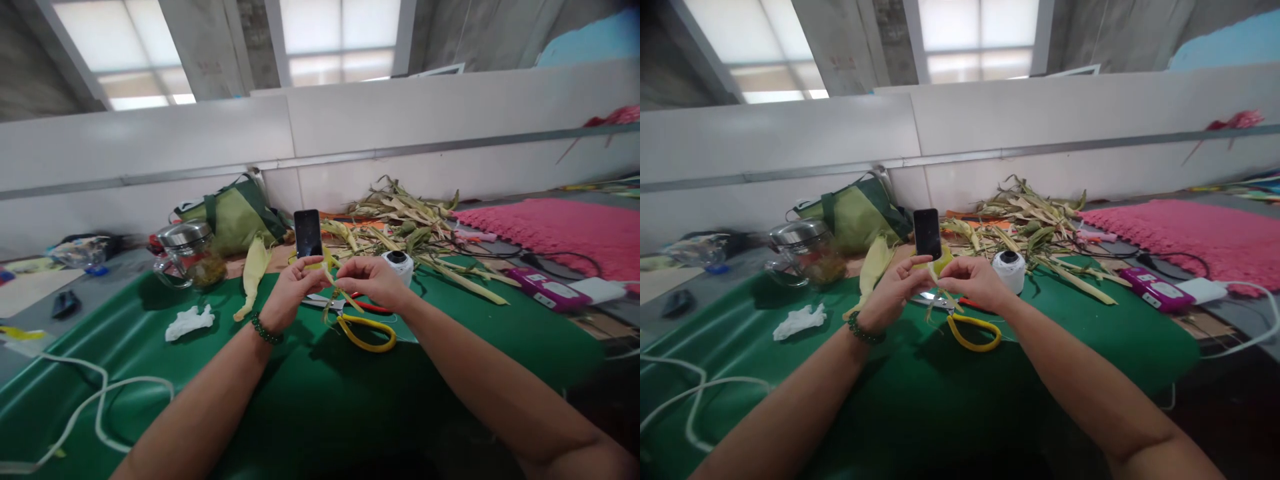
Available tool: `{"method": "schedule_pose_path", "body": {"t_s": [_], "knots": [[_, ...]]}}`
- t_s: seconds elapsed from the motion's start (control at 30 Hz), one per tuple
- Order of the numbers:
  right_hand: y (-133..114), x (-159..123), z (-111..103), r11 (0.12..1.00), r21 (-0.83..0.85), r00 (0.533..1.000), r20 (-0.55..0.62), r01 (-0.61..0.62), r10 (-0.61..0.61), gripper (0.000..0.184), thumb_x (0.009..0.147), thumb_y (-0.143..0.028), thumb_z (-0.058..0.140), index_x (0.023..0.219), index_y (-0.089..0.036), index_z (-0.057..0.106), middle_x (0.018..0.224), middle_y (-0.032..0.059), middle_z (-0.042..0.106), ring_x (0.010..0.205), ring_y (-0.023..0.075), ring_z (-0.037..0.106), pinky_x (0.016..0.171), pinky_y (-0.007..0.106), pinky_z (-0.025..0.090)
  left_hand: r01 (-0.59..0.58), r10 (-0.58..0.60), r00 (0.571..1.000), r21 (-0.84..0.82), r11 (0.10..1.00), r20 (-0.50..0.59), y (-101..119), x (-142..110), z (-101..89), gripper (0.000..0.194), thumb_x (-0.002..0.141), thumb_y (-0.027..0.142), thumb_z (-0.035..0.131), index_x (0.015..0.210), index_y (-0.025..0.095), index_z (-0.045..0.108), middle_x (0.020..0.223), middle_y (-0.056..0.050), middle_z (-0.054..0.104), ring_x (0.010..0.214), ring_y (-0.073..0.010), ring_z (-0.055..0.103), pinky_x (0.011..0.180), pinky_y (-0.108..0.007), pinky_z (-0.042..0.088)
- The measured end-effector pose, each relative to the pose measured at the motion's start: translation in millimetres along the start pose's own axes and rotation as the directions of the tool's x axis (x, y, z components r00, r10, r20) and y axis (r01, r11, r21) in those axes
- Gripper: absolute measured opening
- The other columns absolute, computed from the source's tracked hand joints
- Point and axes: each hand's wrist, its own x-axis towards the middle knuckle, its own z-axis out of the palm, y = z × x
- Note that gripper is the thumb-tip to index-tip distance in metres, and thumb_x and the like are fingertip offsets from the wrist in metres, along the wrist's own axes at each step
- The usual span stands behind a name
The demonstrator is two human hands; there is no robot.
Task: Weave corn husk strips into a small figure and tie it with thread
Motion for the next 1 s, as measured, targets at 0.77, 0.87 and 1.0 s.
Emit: {"method": "schedule_pose_path", "body": {"t_s": [0.77, 0.87, 1.0], "knots": [[-7, 33, 3, 0.997, -0.028, 0.997, 0.019, -0.076, 0.077, 0.05, 0.066, -0.065, 0.065, 0.065, -0.015, 0.066, 0.06, 0.0026, 0.061, 0.053, 0.01, 0.051, 0.052, 0.024, 0.043, -0.055, 0.045, 0.993, -0.087, 0.995, -0.111, 7, 4, -15.2, 0.031, 0.052, 0.024, 0.086, 0.078, 0.012, 0.075, 0.068, -0.002, 0.069, 0.06, -0.0082, 0.057, 0.06, -0.02, 0.045], [-9, 32, 6, 0.998, -0.063, 0.999, -0.044, -0.007, 0.004, 0.033, 0.063, -0.049, 0.073, 0.061, -0.016, 0.066, 0.057, -0.0007, 0.06, 0.052, 0.0089, 0.049, 0.052, 0.023, 0.042, -0.022, 0.012, 0.997, -0.131, 0.991, -0.078, 8, 3, -14.8, 0.027, 0.054, 0.021, 0.086, 0.076, 0.011, 0.074, 0.066, -0.001, 0.068, 0.06, -0.0076, 0.058, 0.062, -0.019, 0.047], [-7, 33, 9, 1.0, 0.024, 0.994, -0.106, -0.011, 0.013, 0.027, 0.061, -0.042, 0.073, 0.057, -0.016, 0.065, 0.053, -0.002, 0.057, 0.049, 0.0082, 0.047, 0.049, 0.022, 0.04, 0.036, -0.037, 0.999, -0.207, 0.978, 0.002, 10, 1, -14.7, 0.03, 0.056, 0.018, 0.085, 0.083, 0.012, 0.073, 0.073, -0.003, 0.071, 0.065, -0.0087, 0.063, 0.065, -0.019, 0.051]]}}
